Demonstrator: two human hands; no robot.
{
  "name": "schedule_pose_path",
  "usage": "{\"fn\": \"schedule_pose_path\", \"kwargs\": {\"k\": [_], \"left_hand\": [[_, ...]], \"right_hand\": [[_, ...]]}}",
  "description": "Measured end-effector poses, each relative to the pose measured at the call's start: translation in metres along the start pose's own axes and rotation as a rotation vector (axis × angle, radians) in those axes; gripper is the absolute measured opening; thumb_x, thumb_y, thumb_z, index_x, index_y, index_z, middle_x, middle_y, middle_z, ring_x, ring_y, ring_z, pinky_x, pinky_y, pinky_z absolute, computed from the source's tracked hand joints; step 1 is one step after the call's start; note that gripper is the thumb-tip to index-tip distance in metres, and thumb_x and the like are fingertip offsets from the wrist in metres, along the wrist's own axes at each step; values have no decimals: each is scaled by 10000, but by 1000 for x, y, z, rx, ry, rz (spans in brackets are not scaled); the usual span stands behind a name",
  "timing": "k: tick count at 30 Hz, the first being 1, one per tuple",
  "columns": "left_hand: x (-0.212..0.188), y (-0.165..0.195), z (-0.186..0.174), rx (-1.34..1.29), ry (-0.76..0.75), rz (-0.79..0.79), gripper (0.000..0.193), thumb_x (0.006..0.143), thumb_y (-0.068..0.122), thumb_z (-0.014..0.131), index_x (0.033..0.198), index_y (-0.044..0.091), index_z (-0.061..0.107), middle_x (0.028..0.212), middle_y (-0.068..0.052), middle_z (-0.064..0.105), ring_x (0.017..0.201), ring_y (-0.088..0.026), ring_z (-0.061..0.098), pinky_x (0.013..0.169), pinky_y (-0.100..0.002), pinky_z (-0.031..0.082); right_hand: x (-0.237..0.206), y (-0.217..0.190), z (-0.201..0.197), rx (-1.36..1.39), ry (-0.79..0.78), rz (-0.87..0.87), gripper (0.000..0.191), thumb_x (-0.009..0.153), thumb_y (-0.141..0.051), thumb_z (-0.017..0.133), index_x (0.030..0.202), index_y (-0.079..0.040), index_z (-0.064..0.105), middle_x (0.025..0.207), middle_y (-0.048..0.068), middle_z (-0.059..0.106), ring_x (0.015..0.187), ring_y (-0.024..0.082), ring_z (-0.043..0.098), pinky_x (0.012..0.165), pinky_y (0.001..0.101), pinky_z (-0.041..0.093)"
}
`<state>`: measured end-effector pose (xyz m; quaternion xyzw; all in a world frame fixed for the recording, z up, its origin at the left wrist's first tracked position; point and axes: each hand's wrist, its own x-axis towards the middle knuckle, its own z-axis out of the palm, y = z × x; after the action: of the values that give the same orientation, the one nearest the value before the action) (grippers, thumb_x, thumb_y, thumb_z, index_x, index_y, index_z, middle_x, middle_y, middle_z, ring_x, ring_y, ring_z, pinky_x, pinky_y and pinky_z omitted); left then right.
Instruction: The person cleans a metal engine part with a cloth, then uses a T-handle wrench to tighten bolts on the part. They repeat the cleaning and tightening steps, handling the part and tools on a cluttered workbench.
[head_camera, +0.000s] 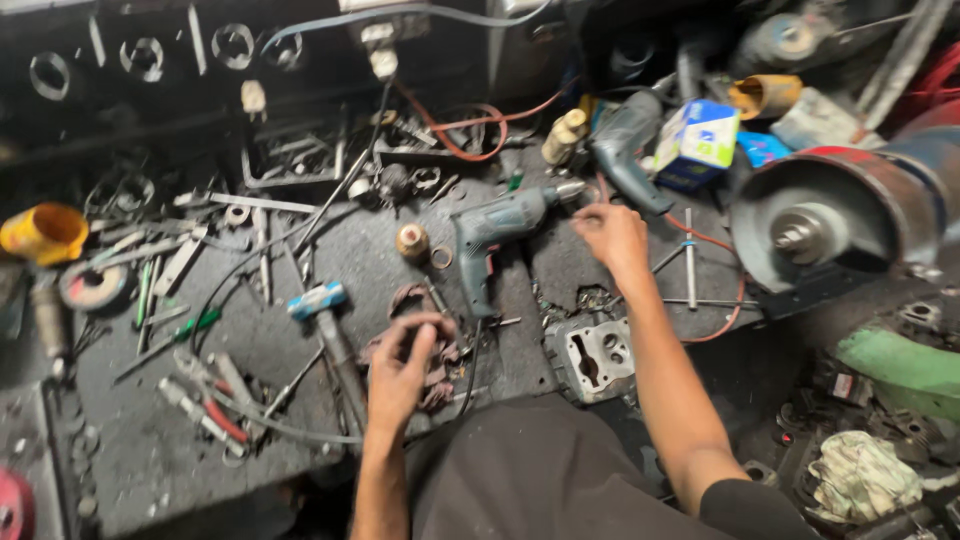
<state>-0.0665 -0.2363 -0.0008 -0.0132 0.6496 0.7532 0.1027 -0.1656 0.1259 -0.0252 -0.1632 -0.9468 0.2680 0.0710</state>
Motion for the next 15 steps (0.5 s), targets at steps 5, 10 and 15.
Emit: {"fn": "schedule_pose_path", "kwargs": {"k": [5,10,15], "left_hand": [[6,-5,-11,130,122,219,294,939,108,735,1220,30,694,1143,-61,728,1063,-130,681,953,-274,526],[6,-14,-19,208,283,289,201,936,72,776,1122,0,752,1082,-71,737,1013,-137,690,914,-276,542],[-5,-25,-41,140,467,268,116,979,21,718,1082,9,667,1043,-59,724,972,-107,677,888,-255,563]], "right_hand": [[-69,-100,14,400,-510,-237,233,817,-244,824,998,-99,807,819,70,785,720,181,681,681,316,552],[-106,-170,42,497,-588,-572,220,842,-216,804,1017,-83,789,930,78,789,823,185,756,745,321,578],[-123,-185,63,467,-612,-449,299,856,-270,762,1090,-87,729,949,107,768,791,258,762,722,381,591]]}}
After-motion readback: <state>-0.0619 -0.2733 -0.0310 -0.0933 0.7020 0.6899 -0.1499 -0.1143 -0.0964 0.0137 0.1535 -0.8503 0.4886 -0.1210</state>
